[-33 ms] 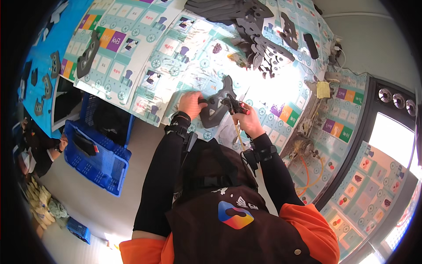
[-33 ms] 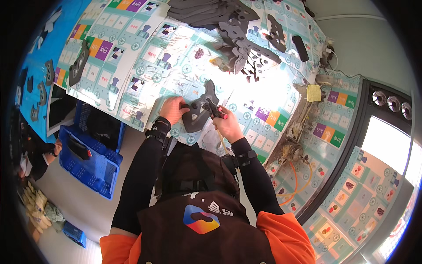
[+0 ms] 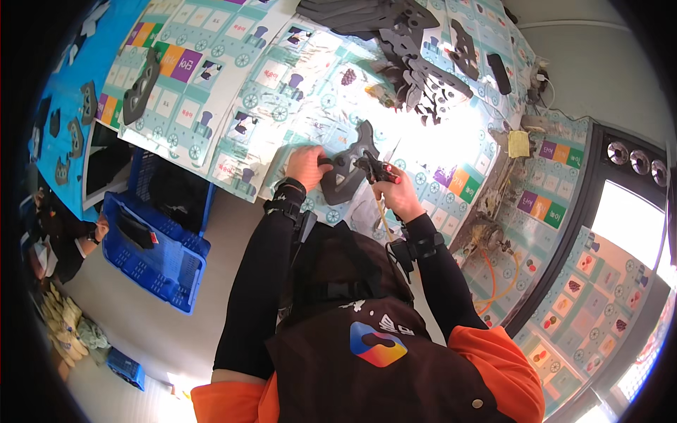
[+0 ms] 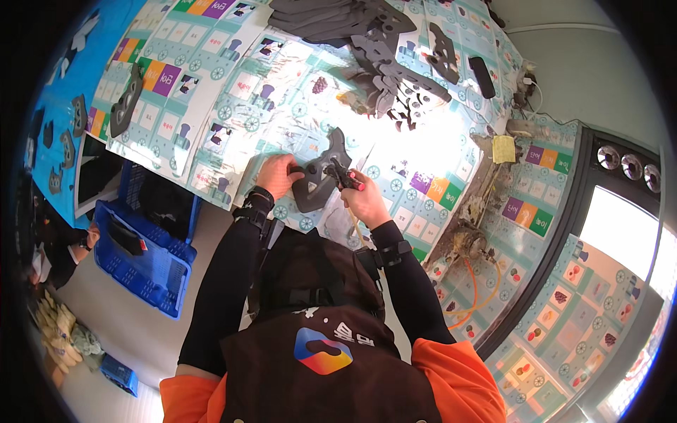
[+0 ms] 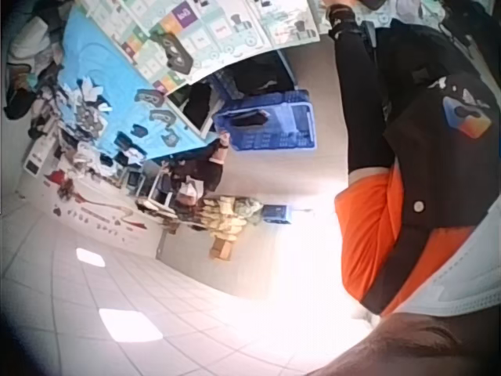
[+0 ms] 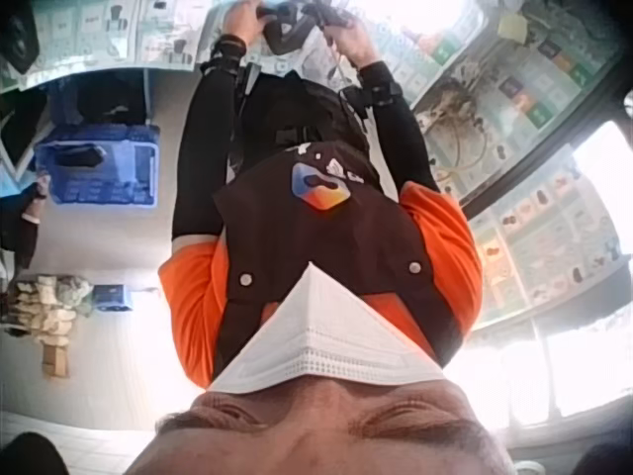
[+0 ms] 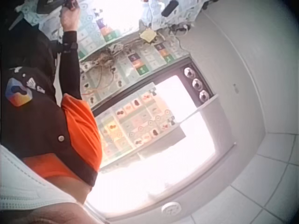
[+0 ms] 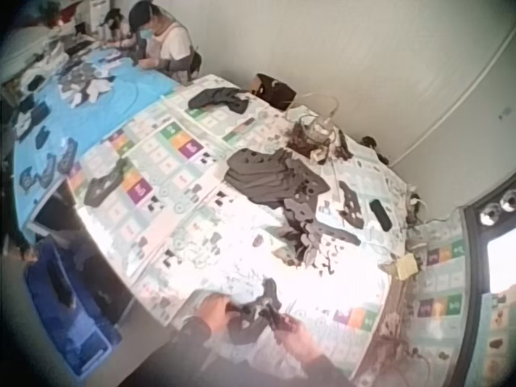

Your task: The person applies adhesive to various shoe components using a dispenser, places the treated parts into a blue crate, and hands a strip of adhesive tape to another worker.

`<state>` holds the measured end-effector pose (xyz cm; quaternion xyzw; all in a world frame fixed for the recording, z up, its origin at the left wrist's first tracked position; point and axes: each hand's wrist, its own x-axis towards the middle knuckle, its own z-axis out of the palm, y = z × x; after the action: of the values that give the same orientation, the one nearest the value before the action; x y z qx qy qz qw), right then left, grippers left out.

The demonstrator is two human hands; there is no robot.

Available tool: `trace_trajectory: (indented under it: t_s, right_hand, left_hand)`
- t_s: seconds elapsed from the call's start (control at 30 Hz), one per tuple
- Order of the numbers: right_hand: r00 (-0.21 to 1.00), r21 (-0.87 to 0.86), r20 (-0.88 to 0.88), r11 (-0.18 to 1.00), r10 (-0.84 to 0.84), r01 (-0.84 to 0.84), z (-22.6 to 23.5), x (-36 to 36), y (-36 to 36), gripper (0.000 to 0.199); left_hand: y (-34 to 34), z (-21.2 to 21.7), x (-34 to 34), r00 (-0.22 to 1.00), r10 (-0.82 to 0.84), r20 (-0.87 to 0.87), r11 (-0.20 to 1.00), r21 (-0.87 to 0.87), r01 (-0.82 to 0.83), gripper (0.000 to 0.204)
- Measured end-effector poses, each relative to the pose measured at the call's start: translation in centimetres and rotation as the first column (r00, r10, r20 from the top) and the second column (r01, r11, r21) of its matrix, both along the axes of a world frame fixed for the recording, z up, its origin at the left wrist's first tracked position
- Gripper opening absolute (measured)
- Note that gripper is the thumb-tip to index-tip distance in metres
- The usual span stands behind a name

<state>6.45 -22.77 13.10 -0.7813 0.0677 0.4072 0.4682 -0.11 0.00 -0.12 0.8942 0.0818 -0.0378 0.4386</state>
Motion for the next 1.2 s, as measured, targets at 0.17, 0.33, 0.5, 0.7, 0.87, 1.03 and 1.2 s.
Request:
trace_trajectory:
  t_s: [0.17, 0.33, 0.5, 0.7, 0.87, 1.03, 1.2]
  right_hand:
    - [0.997, -0.006, 0.003, 0.997, 0.078, -0.078, -0.4, -0.5, -0.2, 0.018]
    - [0.978, -0.006, 0.094, 0.982, 0.188, -0.188, -1.7, -1.5, -1.6, 0.02]
    - [0.922, -0.026, 0.245, 0.953, 0.3, -0.303, -2.6, -2.6, -2.3, 0.02]
    - [0.964, 0.023, 0.15, 0.974, 0.22, -0.226, -2.6, -2.2, -1.4, 0.021]
    - [0.989, -0.033, -0.014, 0.988, 0.147, -0.148, -0.7, -2.0, 0.9, 0.031]
    - [0.983, -0.021, 0.015, 0.983, 0.183, -0.183, -1.3, -2.3, 0.7, 0.039]
    - [0.976, -0.002, -0.029, 0.976, 0.218, -0.218, -1.2, -2.3, 0.7, 0.044]
  left_hand:
    - [0.2, -0.1, -0.2, 1.0, 0.0, -0.017, 1.0, 0.005, 0.0, 0.027]
    - [0.0, 0.2, 0.0, 1.0, 0.007, -0.018, 1.0, 0.005, -0.007, 0.027]
    - [0.1, 0.1, -0.2, 0.999, 0.016, -0.029, 1.0, 0.016, -0.015, 0.028]
    - [0.1, 0.1, 0.2, 1.0, 0.003, -0.027, 1.0, 0.008, -0.003, 0.03]
    - [0.3, -0.1, -0.3, 1.0, 0.011, -0.02, 1.0, -0.012, -0.011, 0.029]
    - [0.2, -0.4, -0.4, 1.0, 0.01, 0.006, 1.0, -0.03, -0.01, 0.03]
    - [0.3, -0.4, -0.6, 1.0, 0.001, 0.003, 1.0, -0.03, -0.001, 0.03]
